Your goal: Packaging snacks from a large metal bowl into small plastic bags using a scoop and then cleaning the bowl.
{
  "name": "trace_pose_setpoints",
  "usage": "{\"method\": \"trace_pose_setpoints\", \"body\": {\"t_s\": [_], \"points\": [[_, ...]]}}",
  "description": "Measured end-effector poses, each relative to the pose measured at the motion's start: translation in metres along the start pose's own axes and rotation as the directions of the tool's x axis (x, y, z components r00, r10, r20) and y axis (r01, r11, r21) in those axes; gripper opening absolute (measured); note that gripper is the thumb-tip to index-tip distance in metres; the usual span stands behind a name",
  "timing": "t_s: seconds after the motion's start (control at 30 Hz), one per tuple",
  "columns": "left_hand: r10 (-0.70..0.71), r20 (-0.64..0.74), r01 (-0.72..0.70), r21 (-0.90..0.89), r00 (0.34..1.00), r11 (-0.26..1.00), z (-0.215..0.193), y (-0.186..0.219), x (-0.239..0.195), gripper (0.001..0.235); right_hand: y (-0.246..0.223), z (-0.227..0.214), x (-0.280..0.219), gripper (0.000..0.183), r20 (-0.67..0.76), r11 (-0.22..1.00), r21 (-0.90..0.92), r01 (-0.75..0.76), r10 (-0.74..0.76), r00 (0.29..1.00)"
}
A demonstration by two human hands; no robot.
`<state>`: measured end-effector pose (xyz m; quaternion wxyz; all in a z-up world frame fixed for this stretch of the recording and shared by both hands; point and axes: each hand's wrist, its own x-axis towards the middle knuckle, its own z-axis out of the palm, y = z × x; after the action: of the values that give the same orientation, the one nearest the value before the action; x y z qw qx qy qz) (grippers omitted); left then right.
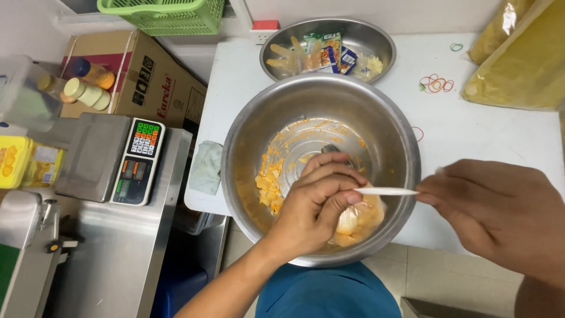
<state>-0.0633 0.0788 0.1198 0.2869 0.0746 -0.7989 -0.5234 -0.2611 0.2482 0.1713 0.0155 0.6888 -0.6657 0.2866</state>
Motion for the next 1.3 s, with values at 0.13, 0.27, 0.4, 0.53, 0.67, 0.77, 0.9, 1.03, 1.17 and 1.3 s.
{"method": "trace_pose_setpoints", "body": {"t_s": [0.13,0.27,0.4,0.53,0.67,0.77,0.9,1.03,1.17,1.3], "points": [[0.06,0.112,-0.068,0.071,0.992,0.995,-0.012,0.026,0.002,0.012,0.011,-0.012,-0.01,0.016,0.022,0.993,0.092,0.075,-0.077,0.997],[0.153,0.31,-0.158,-0.011,0.938,0.987,-0.016,0.063,0.014,0.009,0.075,0.022,-0.063,0.012,0.231,0.657,0.464,-0.595,0.558,0.797],[0.213,0.325,-0.178,-0.134,0.922,0.975,0.0,0.076,0.04,0.022,0.056,0.114,0.011,0.019,0.181,0.466,0.604,-0.647,0.711,0.68],[-0.143,0.087,0.151,-0.095,0.986,0.984,0.013,0.011,0.058,0.011,0.122,0.329,0.018,0.072,-0.273,-0.672,0.372,0.64,0.58,0.767],[-0.463,-0.268,0.477,-0.016,0.845,0.879,-0.02,0.005,0.055,0.022,0.004,0.333,0.003,0.02,0.447,-0.927,0.374,0.018,0.198,0.872],[-0.366,-0.325,0.393,0.02,0.872,0.919,-0.032,-0.033,0.031,0.015,-0.027,0.283,0.014,0.02,0.534,-0.877,0.479,-0.033,0.261,0.804],[-0.237,-0.393,0.267,0.023,0.888,0.963,-0.041,-0.037,0.013,0.014,-0.048,0.211,0.031,0.021,0.588,-0.647,0.723,-0.241,0.394,0.706],[-0.155,-0.376,0.169,0.004,0.914,0.986,-0.044,-0.027,-0.001,0.01,-0.051,0.152,0.041,0.018,0.216,0.268,0.829,-0.491,0.656,0.723],[-0.17,-0.271,0.174,-0.013,0.947,0.985,-0.049,0.002,-0.006,0.013,-0.038,0.109,0.051,0.022,0.163,0.474,0.757,-0.45,0.53,0.832],[-0.058,-0.149,0.061,0.016,0.987,0.998,-0.047,0.011,-0.016,0.006,-0.038,0.067,0.051,0.032,0.322,0.545,0.606,-0.58,0.499,0.805]]}}
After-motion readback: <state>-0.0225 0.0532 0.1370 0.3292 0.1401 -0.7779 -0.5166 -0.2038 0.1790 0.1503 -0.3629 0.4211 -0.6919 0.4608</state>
